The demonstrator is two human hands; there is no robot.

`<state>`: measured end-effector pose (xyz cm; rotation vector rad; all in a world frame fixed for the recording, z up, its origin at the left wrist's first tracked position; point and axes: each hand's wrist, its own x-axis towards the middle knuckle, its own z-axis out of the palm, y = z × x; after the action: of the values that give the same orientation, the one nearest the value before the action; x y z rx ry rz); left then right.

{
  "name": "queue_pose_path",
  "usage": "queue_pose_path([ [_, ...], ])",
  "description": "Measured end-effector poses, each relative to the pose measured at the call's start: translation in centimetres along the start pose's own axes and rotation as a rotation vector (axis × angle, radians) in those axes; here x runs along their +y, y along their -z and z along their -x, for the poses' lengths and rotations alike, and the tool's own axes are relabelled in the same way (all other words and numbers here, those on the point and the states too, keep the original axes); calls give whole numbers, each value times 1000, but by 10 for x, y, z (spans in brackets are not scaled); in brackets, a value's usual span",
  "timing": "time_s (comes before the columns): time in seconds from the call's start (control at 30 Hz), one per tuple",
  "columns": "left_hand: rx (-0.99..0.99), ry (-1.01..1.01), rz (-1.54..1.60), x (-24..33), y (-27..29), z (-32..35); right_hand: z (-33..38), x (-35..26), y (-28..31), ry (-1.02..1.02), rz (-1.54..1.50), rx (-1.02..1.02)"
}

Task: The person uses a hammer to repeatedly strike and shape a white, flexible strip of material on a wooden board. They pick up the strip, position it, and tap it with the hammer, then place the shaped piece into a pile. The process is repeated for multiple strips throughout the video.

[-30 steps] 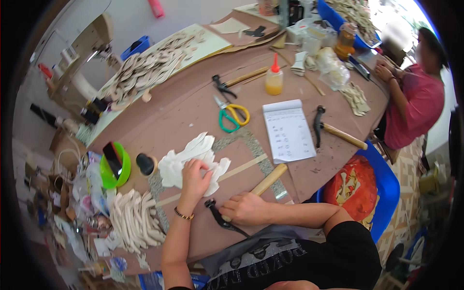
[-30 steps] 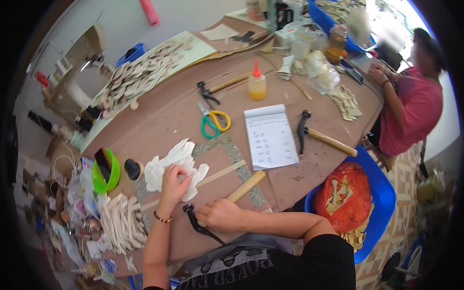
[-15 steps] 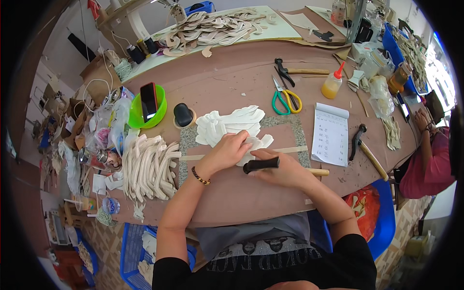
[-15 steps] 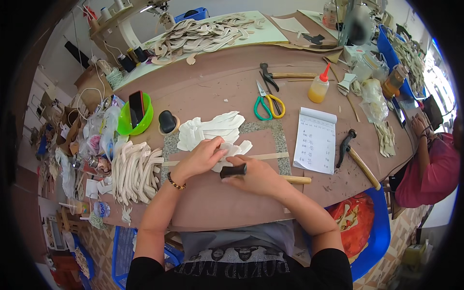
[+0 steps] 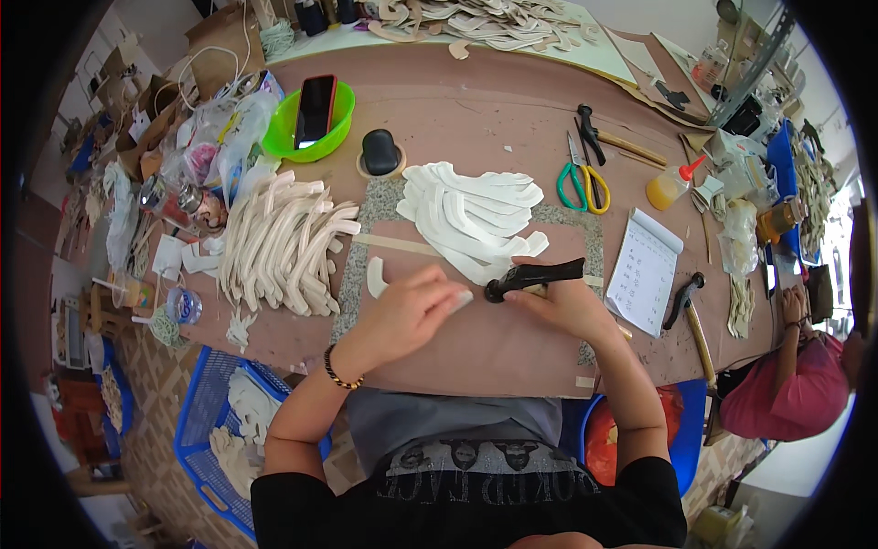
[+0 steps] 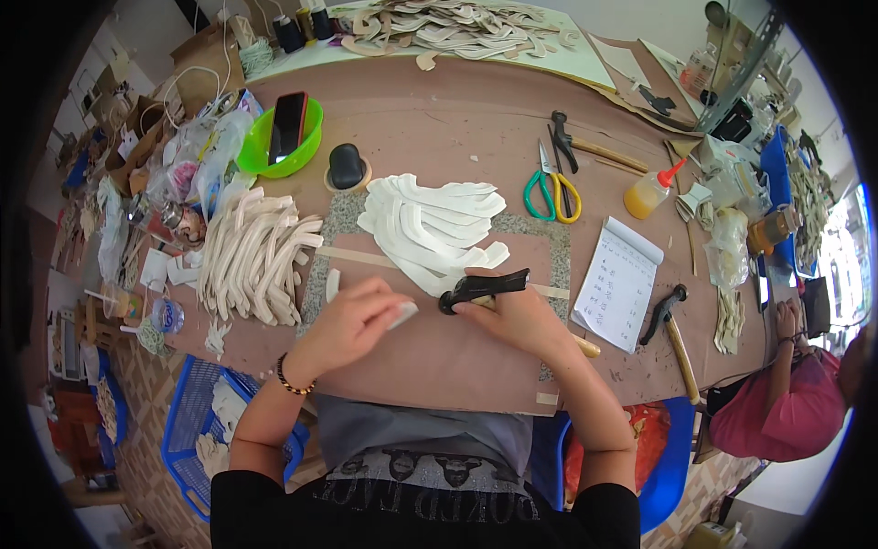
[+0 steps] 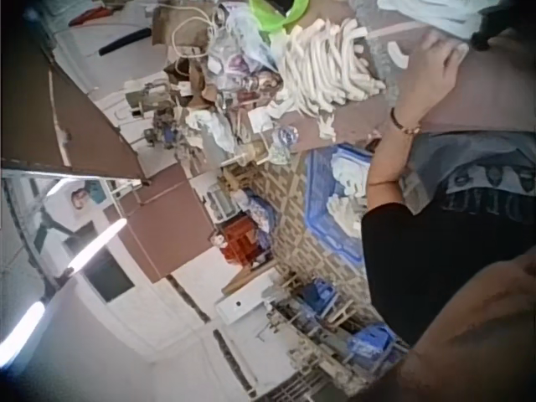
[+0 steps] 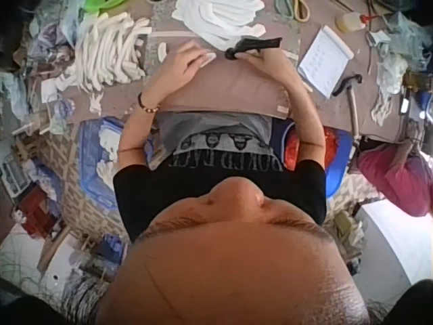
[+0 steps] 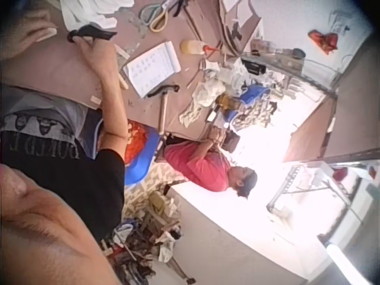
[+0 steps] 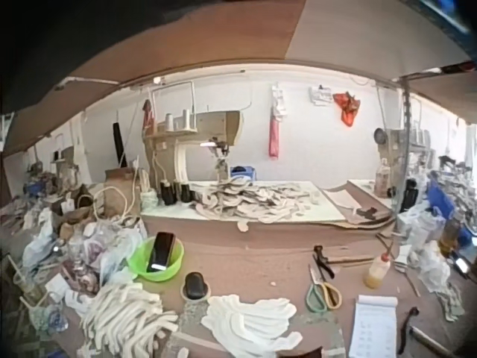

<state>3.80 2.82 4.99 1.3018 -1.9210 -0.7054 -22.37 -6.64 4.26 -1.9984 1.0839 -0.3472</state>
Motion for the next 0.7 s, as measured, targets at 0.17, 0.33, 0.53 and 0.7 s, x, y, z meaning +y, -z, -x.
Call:
queue_pose_path([
  [0.17, 48, 12, 28, 1, -84, 23, 35, -23, 6, 74, 23, 160],
  [0.33, 266, 55, -136, 7, -110, 24, 67, -35, 10, 48, 122, 111],
  [0.53, 270, -26, -241, 13, -109, 30, 68, -37, 2, 142, 181, 71],
  [0.7, 222, -118, -440, 21, -109, 32, 65, -40, 7, 118, 197, 54],
])
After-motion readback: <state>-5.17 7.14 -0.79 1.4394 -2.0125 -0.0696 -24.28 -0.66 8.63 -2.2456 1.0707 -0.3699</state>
